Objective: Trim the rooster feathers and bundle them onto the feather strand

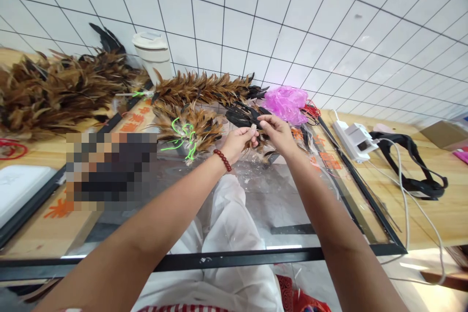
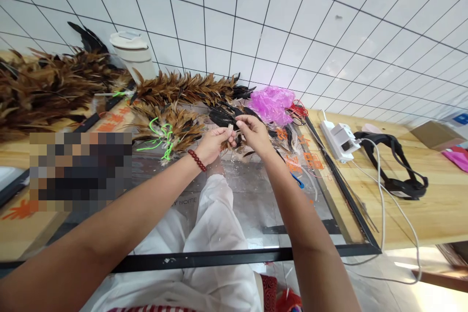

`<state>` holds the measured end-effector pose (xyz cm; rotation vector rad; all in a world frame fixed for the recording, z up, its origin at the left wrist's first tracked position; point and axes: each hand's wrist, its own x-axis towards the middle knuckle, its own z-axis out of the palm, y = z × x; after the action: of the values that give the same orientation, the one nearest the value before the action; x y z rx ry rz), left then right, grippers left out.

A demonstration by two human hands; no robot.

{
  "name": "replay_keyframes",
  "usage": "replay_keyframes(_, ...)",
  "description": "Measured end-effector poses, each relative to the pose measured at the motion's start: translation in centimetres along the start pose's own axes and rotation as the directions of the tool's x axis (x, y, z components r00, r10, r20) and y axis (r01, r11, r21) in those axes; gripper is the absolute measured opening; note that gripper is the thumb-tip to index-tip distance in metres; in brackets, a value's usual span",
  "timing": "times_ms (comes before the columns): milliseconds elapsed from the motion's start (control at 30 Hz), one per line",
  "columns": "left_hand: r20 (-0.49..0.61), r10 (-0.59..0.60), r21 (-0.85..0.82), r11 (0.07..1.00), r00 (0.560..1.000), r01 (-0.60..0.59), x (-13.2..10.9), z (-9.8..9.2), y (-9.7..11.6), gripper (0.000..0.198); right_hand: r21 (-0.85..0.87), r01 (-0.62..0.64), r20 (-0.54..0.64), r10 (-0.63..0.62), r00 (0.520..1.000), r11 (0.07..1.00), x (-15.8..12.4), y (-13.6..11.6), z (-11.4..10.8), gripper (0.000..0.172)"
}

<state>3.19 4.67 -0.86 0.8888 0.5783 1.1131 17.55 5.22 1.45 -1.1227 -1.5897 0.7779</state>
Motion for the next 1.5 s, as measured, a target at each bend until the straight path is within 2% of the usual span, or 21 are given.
replay_keyframes(100,0.074,-0.035,-0.027,0.999,0.997,0.037,-0.2,0.1,0.3,0.024,0.168,-0.131,0.204,0.095,0.974,0.977,-0.3,-0.6,0.1,0.036)
replay_keyframes(167,0.095,-0.06,-0.037,0.997,0.994,0.064,-0.3,0.2,0.3,0.025,0.237,-0.164,0.235,0.107,0.966,0.958,-0.6,-0.9,0.4,0.033)
replay_keyframes(233,0.1,-0.071,-0.032,0.997,0.992,0.074,-0.4,0.3,0.3,0.023,0.232,-0.137,0.175,0.097,0.98,0.963,-0.8,-1.2,0.6,0.032)
replay_keyframes(367,0.103,-0.036,0.017,0.999,0.994,0.034,-0.2,0.4,0.2,0.023,0.102,-0.089,0.082,0.081,0.993,0.991,-0.5,-1.1,0.8,0.029)
replay_keyframes(500,-0.04,0.051,-0.017,0.999,0.998,-0.051,0.3,-0.1,0.3,0.02,-0.022,-0.026,-0.035,0.025,0.999,0.999,0.2,-0.2,0.1,0.021)
replay_keyframes(600,-0.155,0.092,-0.107,0.988,0.984,-0.109,0.7,-0.7,0.6,0.017,-0.273,0.023,-0.029,-0.032,0.999,0.962,0.5,0.6,-1.3,0.015)
replay_keyframes(700,-0.229,0.092,-0.135,0.983,0.969,-0.126,0.9,-1.0,0.7,0.017,-0.524,0.178,0.153,-0.114,0.982,0.833,0.5,0.9,-2.4,0.014)
replay_keyframes(833,-0.252,0.082,-0.128,0.985,0.964,-0.117,1.0,-1.1,0.6,0.016,-0.558,0.422,0.488,-0.129,0.863,0.715,0.1,0.9,-2.3,0.029)
replay_keyframes(900,-0.242,0.086,-0.136,0.983,0.966,-0.122,1.0,-1.2,0.5,0.016,-0.585,0.458,0.547,-0.092,0.832,0.669,-0.1,1.0,-1.8,0.026)
replay_keyframes(933,-0.236,0.09,-0.141,0.982,0.967,-0.126,1.1,-1.2,0.5,0.016,-0.605,0.454,0.547,-0.073,0.834,0.654,-0.1,1.1,-1.6,0.023)
replay_keyframes(1033,-0.252,0.103,-0.136,0.981,0.962,-0.141,1.2,-1.2,0.3,0.015,-0.628,0.371,0.456,-0.062,0.888,0.684,-0.2,0.9,-1.0,0.019)
replay_keyframes(1100,-0.282,0.11,-0.108,0.983,0.953,-0.145,1.2,-1.2,0.2,0.015,-0.55,0.25,0.342,-0.058,0.938,0.797,-0.2,0.5,-0.7,0.015)
replay_keyframes(1167,-0.301,0.12,-0.071,0.987,0.946,-0.147,1.3,-1.1,0.1,0.015,-0.344,0.088,0.258,0.004,0.966,0.935,-0.2,0.0,-0.3,0.007)
replay_keyframes(1233,-0.29,0.132,-0.052,0.987,0.948,-0.154,1.3,-1.0,-0.1,0.016,-0.082,-0.075,0.222,0.092,0.971,0.994,-0.3,-0.5,0.3,0.006)
replay_keyframes(1333,-0.247,0.134,-0.078,0.984,0.96,-0.158,1.4,-0.9,-0.3,0.017,0.187,-0.221,0.162,0.192,0.968,0.957,-0.5,-1.1,1.2,0.015)
replay_keyframes(1500,-0.202,0.111,-0.115,0.984,0.973,-0.136,1.3,-0.7,-0.2,0.012,0.373,-0.373,0.126,0.352,0.928,0.85,-0.7,-1.3,2.1,0.023)
